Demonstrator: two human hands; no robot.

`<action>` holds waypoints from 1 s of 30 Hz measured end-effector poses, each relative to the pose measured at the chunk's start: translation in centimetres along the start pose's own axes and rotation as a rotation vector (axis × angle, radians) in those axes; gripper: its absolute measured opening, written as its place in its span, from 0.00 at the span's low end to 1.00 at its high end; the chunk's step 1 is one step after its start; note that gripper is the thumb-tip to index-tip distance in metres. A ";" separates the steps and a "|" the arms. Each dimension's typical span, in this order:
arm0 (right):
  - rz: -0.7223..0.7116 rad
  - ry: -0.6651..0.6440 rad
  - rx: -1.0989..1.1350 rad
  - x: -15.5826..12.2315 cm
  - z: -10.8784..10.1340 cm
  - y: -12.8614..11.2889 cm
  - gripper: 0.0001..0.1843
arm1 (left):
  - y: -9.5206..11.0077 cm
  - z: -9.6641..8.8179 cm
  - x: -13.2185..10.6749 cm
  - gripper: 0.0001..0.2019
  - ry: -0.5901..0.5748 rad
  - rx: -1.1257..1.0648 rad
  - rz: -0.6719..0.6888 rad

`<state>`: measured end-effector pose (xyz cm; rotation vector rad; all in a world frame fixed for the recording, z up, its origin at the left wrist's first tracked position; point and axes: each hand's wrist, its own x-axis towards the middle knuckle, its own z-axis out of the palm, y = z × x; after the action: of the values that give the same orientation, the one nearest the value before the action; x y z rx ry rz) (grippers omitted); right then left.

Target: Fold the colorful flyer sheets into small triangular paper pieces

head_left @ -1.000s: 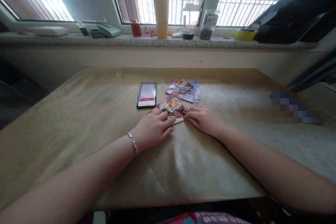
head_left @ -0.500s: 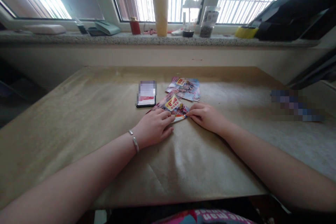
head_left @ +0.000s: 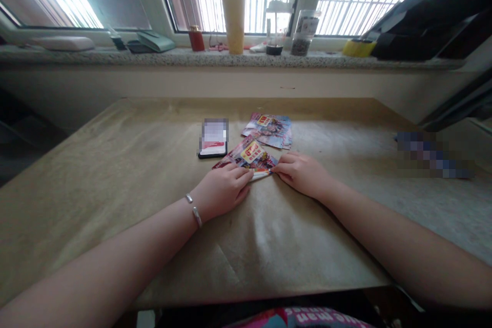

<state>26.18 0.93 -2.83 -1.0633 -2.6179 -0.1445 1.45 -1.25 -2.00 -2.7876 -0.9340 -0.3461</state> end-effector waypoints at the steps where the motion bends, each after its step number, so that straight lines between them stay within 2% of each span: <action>1: -0.004 -0.008 -0.017 0.0 -0.1 -0.1 0.10 | 0.0 0.0 0.0 0.14 0.015 0.000 0.005; 11: 0.003 0.005 -0.019 -0.1 0.0 -0.1 0.11 | 0.0 0.0 0.1 0.14 0.031 0.022 0.021; 19: -0.001 0.024 0.009 0.0 0.3 0.0 0.11 | 0.2 -0.1 0.4 0.13 -0.037 0.039 -0.027; 30: 0.058 0.069 0.155 0.2 0.5 0.1 0.10 | 0.7 -0.3 0.4 0.15 -0.062 0.039 -0.076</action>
<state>25.96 1.26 -3.25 -1.0592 -2.4887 0.0341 2.16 -1.61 -1.67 -2.7470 -1.0513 -0.2509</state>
